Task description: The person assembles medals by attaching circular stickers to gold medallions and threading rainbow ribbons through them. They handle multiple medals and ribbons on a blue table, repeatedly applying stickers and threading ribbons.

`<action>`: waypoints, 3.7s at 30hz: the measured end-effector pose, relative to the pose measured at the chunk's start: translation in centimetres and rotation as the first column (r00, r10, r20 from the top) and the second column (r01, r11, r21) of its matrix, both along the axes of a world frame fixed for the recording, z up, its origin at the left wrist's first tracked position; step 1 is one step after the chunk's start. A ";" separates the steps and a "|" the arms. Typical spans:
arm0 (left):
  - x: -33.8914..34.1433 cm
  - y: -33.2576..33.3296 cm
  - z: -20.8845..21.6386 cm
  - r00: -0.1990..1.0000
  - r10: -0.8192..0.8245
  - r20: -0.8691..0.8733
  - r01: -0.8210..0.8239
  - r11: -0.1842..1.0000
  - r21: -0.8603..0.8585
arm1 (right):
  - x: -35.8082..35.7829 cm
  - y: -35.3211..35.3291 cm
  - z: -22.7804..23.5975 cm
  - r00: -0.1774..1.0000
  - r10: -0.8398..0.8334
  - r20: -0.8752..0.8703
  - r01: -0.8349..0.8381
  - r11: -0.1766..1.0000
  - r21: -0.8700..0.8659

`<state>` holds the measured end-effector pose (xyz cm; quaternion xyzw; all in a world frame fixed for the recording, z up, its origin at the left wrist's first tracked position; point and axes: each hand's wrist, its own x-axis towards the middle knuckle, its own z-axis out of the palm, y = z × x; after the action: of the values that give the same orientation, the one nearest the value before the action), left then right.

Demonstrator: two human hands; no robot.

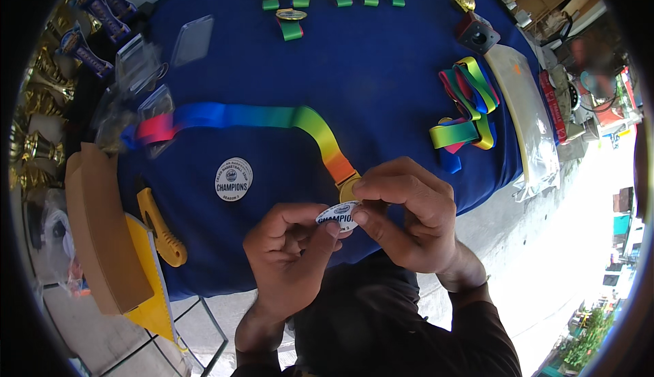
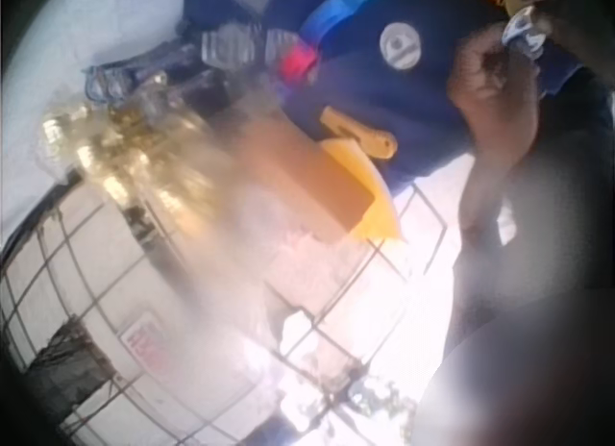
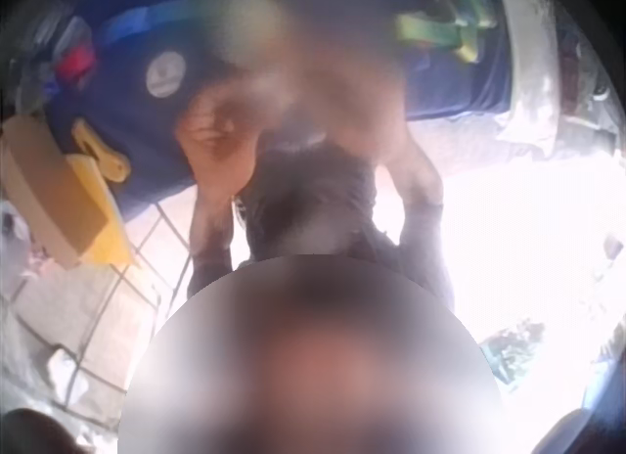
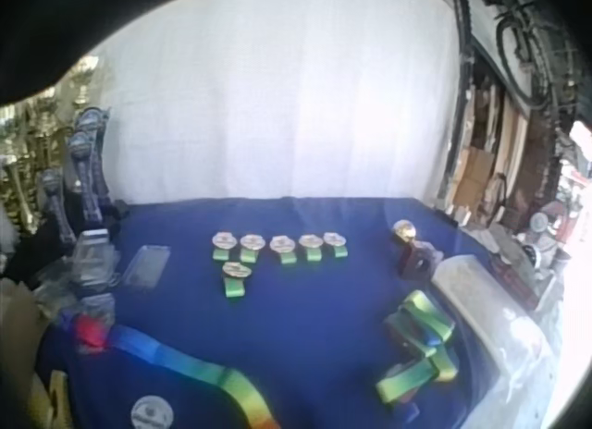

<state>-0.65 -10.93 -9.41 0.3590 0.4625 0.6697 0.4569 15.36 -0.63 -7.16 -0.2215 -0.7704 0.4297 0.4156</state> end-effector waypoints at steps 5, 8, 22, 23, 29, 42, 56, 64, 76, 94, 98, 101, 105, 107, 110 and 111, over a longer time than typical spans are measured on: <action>0.2 0.2 0.2 0.999 0.003 0.038 -0.002 1.000 -0.012 | -0.8 -0.8 -0.3 0.995 -0.088 0.044 0.073 0.961 0.265; 0.5 0.1 0.3 0.996 0.067 0.057 -0.063 0.996 -0.059 | -0.9 -1.0 -0.4 0.989 -0.130 0.076 0.093 0.925 0.369; 0.6 0.1 0.0 0.995 0.052 -0.089 -0.053 0.999 -0.006 | -0.6 -1.1 -0.8 0.966 -0.204 0.158 0.092 0.843 0.530; 0.5 0.1 0.0 0.995 0.045 -0.093 -0.047 0.999 -0.016 | -0.6 -1.1 -0.9 0.965 -0.207 0.159 0.094 0.844 0.529; 0.5 0.1 -0.1 0.992 0.034 -0.119 -0.035 0.999 -0.001 | -0.4 -1.3 -0.9 0.962 -0.218 0.165 0.100 0.844 0.526; 0.4 0.0 -0.1 0.989 0.038 -0.146 -0.039 0.999 0.000 | -0.2 -1.3 -1.5 0.962 -0.233 0.143 0.095 0.774 0.626; 0.5 0.1 -0.4 0.982 0.029 -0.185 -0.026 0.999 0.019 | -0.1 -1.5 -0.7 0.946 -0.244 0.214 0.070 0.796 0.602; 0.3 0.0 -0.6 0.946 0.009 -0.324 0.005 0.999 0.044 | -0.1 -1.2 -1.2 0.951 -0.255 0.174 0.086 0.761 0.643; 0.4 0.1 -0.4 0.962 0.024 -0.273 -0.005 0.998 0.069 | 0.2 -1.5 -1.1 0.943 -0.280 0.178 0.086 0.724 0.684; -0.1 -0.4 -0.7 0.919 0.123 -0.374 -0.035 0.972 0.234 | -0.3 -1.2 -3.4 0.990 -0.131 -0.046 0.117 0.600 0.792; 0.0 -0.7 -1.1 0.836 0.233 -0.496 0.005 0.902 0.432 | 0.0 -1.8 -3.8 0.990 -0.106 -0.094 0.138 0.594 0.793; 0.5 -0.8 -1.4 0.856 0.250 -0.452 0.016 0.862 0.507 | -0.3 -2.0 -4.1 0.982 -0.054 -0.179 0.173 0.622 0.764; 0.4 -1.1 -1.5 0.863 0.221 -0.454 0.027 0.877 0.479 | -0.3 -1.7 -3.9 0.950 0.025 -0.312 0.178 0.776 0.606; 0.1 -1.3 -1.5 0.864 0.185 -0.469 0.049 0.895 0.442 | 0.5 -1.4 -3.4 0.959 0.063 -0.276 0.106 0.825 0.556; 0.0 -1.3 -1.4 0.872 0.163 -0.462 0.047 0.911 0.409 | 1.8 -0.9 -2.8 0.990 0.082 -0.115 0.004 0.799 0.601; 0.0 -1.3 -1.3 0.876 0.161 -0.455 0.042 0.914 0.404 | 2.0 -1.0 -2.6 0.991 0.087 -0.105 -0.011 0.817 0.577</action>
<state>-0.61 -12.20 -10.76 0.5846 0.4243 0.6545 0.2234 17.40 -1.60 -9.80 -0.0381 -0.8415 0.2010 0.5000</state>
